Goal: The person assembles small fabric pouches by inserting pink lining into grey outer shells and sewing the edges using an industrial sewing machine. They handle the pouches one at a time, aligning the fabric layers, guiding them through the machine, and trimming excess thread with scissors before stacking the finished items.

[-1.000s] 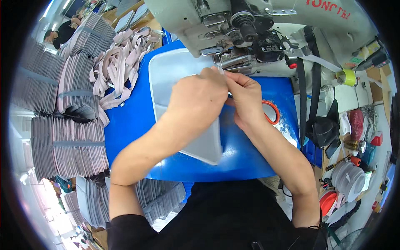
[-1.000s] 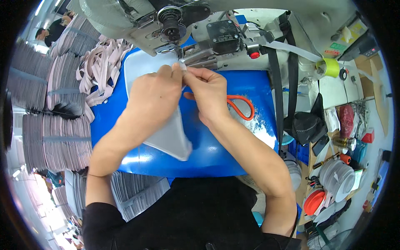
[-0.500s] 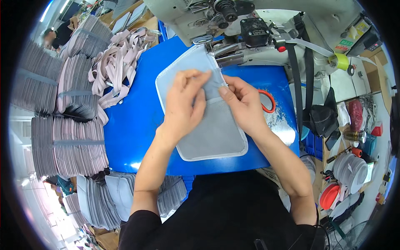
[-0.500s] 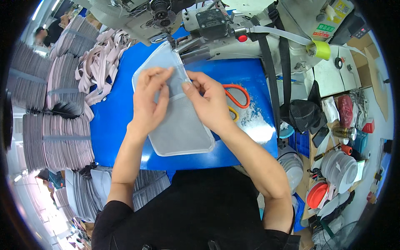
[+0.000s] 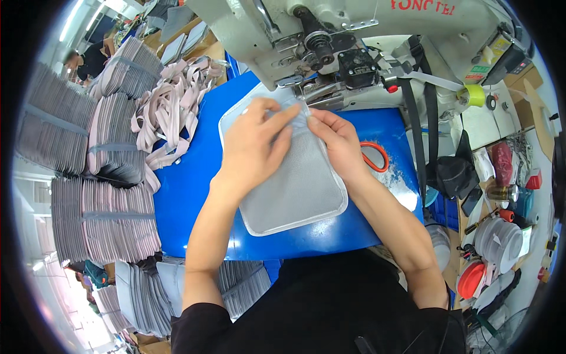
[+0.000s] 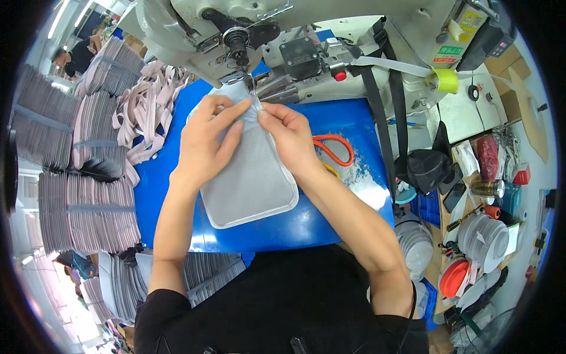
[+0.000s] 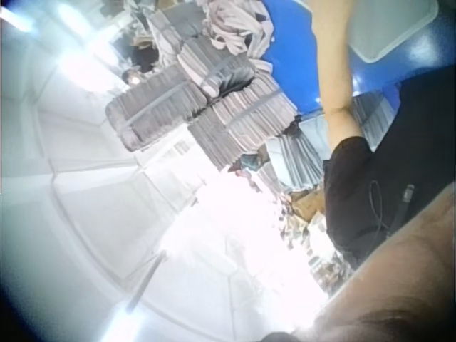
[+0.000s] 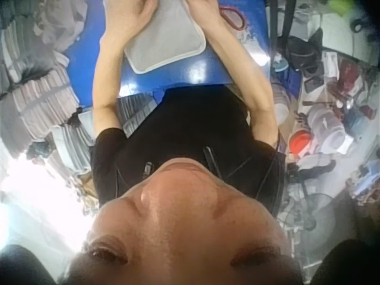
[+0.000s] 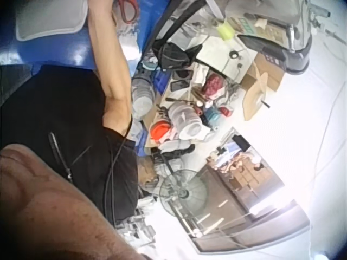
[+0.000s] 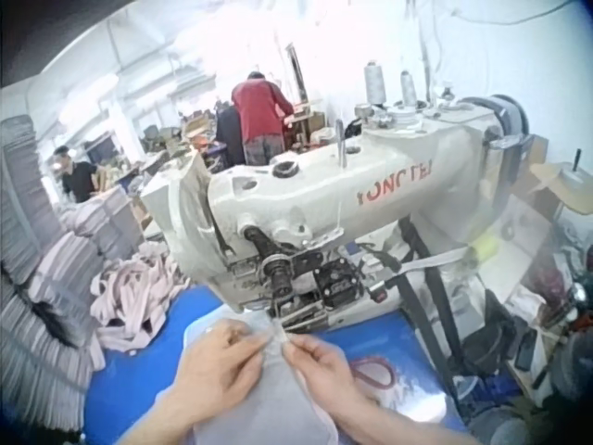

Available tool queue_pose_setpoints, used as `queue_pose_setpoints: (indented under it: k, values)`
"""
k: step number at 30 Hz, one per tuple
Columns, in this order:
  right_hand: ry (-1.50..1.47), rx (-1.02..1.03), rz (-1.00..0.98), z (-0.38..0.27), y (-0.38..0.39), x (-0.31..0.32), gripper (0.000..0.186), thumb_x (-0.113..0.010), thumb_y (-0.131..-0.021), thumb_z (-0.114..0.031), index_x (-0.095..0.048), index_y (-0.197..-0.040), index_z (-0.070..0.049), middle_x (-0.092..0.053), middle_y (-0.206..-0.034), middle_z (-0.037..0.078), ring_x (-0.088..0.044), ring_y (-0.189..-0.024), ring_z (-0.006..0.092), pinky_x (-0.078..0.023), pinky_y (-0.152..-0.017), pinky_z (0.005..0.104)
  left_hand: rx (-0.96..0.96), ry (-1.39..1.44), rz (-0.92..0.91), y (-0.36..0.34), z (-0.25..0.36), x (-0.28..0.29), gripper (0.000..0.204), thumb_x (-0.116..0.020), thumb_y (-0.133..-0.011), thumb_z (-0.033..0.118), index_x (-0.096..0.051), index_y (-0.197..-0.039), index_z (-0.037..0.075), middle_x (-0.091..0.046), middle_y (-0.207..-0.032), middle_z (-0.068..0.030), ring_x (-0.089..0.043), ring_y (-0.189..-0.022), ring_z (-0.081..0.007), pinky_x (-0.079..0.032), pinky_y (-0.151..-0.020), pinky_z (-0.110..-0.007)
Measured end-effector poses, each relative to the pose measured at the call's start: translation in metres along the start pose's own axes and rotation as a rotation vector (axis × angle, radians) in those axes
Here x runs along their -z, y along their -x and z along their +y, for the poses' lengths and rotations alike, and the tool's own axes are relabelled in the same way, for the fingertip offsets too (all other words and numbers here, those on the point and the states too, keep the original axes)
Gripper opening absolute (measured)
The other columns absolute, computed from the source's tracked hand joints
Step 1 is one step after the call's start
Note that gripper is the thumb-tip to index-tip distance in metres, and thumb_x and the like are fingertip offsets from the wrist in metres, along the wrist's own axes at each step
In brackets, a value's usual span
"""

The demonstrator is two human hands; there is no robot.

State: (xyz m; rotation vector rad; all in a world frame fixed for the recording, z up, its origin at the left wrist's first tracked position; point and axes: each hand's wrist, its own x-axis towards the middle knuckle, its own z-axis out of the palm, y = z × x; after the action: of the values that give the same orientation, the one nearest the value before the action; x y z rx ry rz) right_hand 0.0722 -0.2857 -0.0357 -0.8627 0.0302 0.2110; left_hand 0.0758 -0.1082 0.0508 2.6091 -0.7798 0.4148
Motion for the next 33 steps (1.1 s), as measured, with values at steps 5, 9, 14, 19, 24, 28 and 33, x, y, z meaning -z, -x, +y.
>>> queue_pose_setpoints:
  k: [5,9,14,19,24,28,33]
  values:
    - [-0.016,-0.034,-0.020,0.004,-0.009,-0.004,0.029,-0.066,-0.103,-0.018,-0.070,-0.124,0.001,-0.074,-0.112,0.007,-0.067,-0.098,0.0100,-0.053,-0.087,0.0265,0.450,0.079,0.362,0.098,-0.061,-0.011,0.052,-0.073,-0.093,0.014,-0.061,-0.144,0.009,-0.057,-0.144,-0.0205,-0.053,-0.136,-0.0329,-0.043,-0.113,-0.041]
    - [0.167,0.029,0.059,-0.007,-0.005,0.002,0.029,-0.063,-0.106,-0.025,-0.071,-0.118,0.001,-0.071,-0.101,0.002,-0.065,-0.096,0.0095,-0.054,-0.081,0.0276,0.855,1.255,0.356,0.124,-0.043,-0.026,0.076,-0.068,-0.098,0.007,-0.032,-0.165,0.008,-0.061,-0.144,-0.0186,-0.061,-0.129,-0.0271,-0.046,-0.111,-0.040]
    - [0.318,0.511,0.217,-0.038,-0.003,0.042,0.048,-0.048,-0.113,-0.043,-0.068,-0.107,0.000,-0.062,-0.081,0.001,-0.062,-0.076,0.0117,-0.056,-0.074,0.0291,0.724,1.197,0.477,0.127,-0.041,-0.003,0.069,-0.066,-0.097,0.006,-0.041,-0.161,0.009,-0.069,-0.132,-0.0147,-0.069,-0.113,-0.0181,-0.053,-0.099,-0.031]
    - [0.166,0.525,0.069,-0.057,-0.018,0.064,0.040,-0.060,-0.108,-0.042,-0.066,-0.094,-0.004,-0.062,-0.077,0.001,-0.063,-0.076,0.0128,-0.054,-0.069,0.0289,0.715,1.199,0.446,0.126,-0.047,0.001,0.068,-0.065,-0.097,0.005,-0.042,-0.161,0.009,-0.070,-0.129,-0.0144,-0.070,-0.110,-0.0172,-0.054,-0.097,-0.030]
    - [-0.237,0.281,0.156,-0.051,-0.014,0.046,0.034,-0.063,-0.106,-0.042,-0.064,-0.103,-0.008,-0.055,-0.076,-0.001,-0.057,-0.067,0.0129,-0.045,-0.056,0.0247,0.697,1.152,0.433,0.126,-0.047,0.007,0.066,-0.064,-0.098,0.006,-0.042,-0.160,0.008,-0.068,-0.134,-0.0138,-0.068,-0.115,-0.0179,-0.052,-0.100,-0.030]
    - [0.093,0.135,0.139,-0.035,0.013,0.031,0.026,-0.065,-0.106,-0.032,-0.067,-0.109,-0.006,-0.056,-0.076,-0.002,-0.052,-0.063,0.0079,-0.038,-0.053,0.0233,0.627,1.026,0.444,0.123,-0.055,0.005,0.065,-0.064,-0.098,0.006,-0.043,-0.160,0.008,-0.061,-0.146,-0.0141,-0.061,-0.128,-0.0201,-0.046,-0.109,-0.032]
    - [0.264,0.080,-0.079,-0.004,0.049,0.007,0.034,-0.066,-0.105,-0.019,-0.063,-0.132,0.002,-0.070,-0.092,0.001,-0.062,-0.079,0.0045,-0.049,-0.069,0.0215,0.696,1.110,0.422,0.121,-0.047,0.010,0.063,-0.064,-0.101,0.010,-0.044,-0.160,0.008,-0.065,-0.139,-0.0130,-0.063,-0.123,-0.0172,-0.046,-0.107,-0.031]
